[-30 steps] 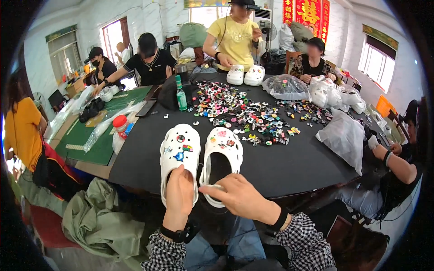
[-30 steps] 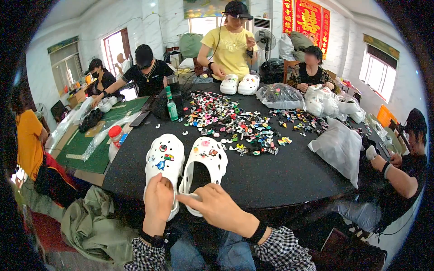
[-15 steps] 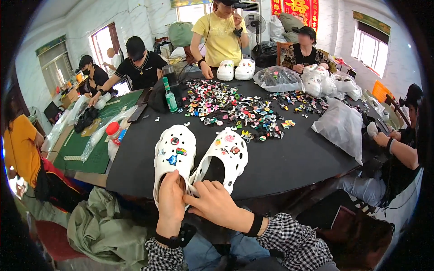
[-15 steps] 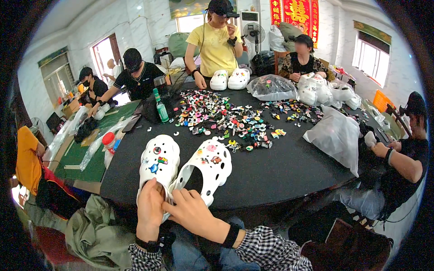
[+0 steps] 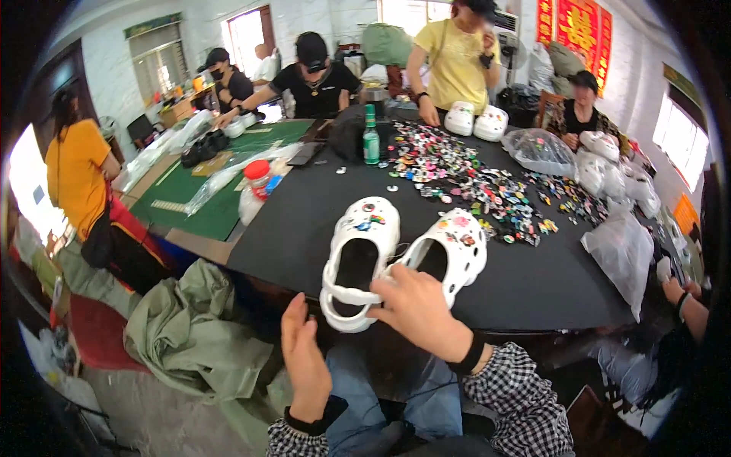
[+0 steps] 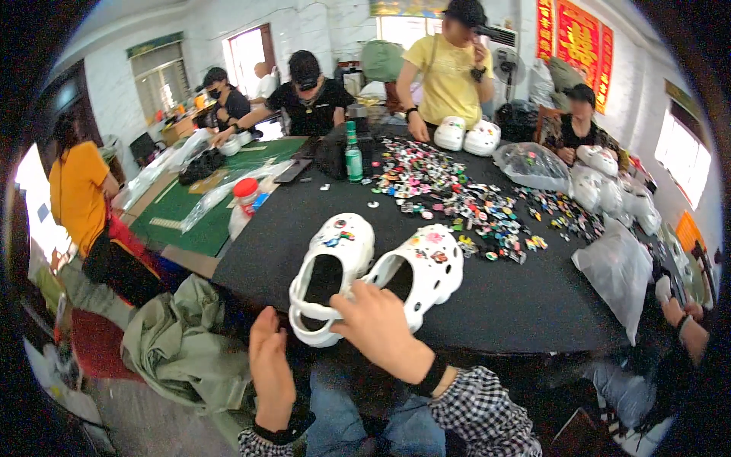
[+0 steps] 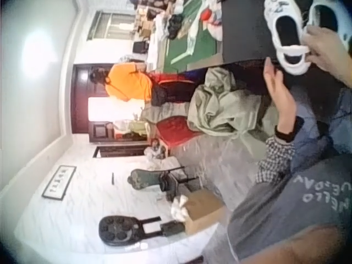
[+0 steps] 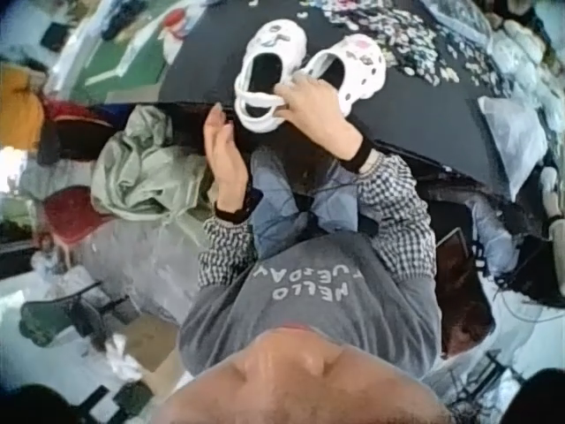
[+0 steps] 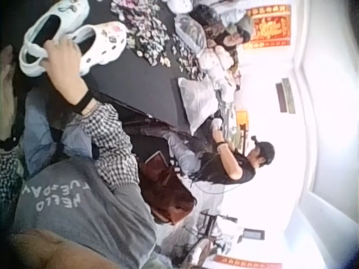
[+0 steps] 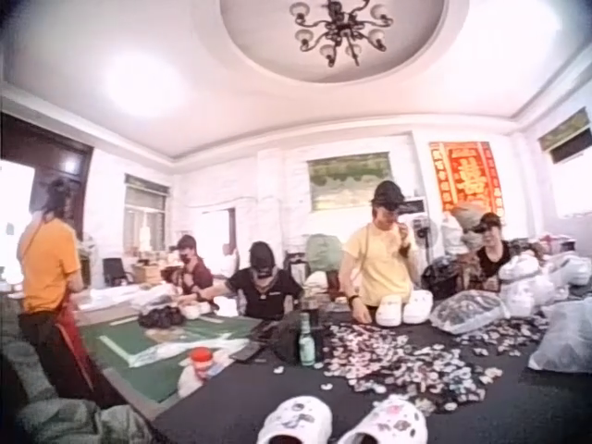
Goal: The recorder is attaching decorative charms to clogs at a manufacturing workstation.
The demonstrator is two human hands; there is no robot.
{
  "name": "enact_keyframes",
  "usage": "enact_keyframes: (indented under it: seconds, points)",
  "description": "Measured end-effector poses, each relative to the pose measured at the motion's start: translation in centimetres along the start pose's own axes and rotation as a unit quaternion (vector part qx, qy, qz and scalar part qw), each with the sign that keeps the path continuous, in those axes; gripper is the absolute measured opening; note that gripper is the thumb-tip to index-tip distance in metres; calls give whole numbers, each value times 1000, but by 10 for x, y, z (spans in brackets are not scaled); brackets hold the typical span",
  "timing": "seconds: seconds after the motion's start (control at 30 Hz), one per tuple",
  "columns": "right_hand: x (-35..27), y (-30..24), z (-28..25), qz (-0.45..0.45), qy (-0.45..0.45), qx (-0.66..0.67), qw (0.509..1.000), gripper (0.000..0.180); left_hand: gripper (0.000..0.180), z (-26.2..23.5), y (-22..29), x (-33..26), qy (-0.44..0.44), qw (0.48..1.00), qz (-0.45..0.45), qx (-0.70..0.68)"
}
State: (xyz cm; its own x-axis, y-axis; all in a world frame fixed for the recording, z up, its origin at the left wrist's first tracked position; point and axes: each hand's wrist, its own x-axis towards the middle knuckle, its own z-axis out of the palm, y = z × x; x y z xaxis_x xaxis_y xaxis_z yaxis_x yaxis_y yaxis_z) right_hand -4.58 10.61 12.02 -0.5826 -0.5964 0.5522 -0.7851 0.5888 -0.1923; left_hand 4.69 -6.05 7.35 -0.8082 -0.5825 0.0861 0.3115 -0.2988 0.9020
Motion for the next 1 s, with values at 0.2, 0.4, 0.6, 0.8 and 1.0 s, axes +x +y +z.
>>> enact_keyframes:
  seconds: [0.2,0.4,0.6,0.8,1.0]
  points:
    - [15,-4,-29,-36,-9,120,992,26,94,6,-21,-16,-108,981,125,105]
    - [65,-62,-39,-223,-41,184,956,25,118,-38,-8,-37,47,897,334,285]
    - [123,-130,12,-375,-67,184,906,33,105,-87,-9,-33,219,891,330,222]
    - [190,-155,104,-428,-64,246,867,27,96,-142,12,24,271,867,329,260]
    - [302,-164,171,-435,4,291,852,29,95,-183,64,104,186,909,307,210]
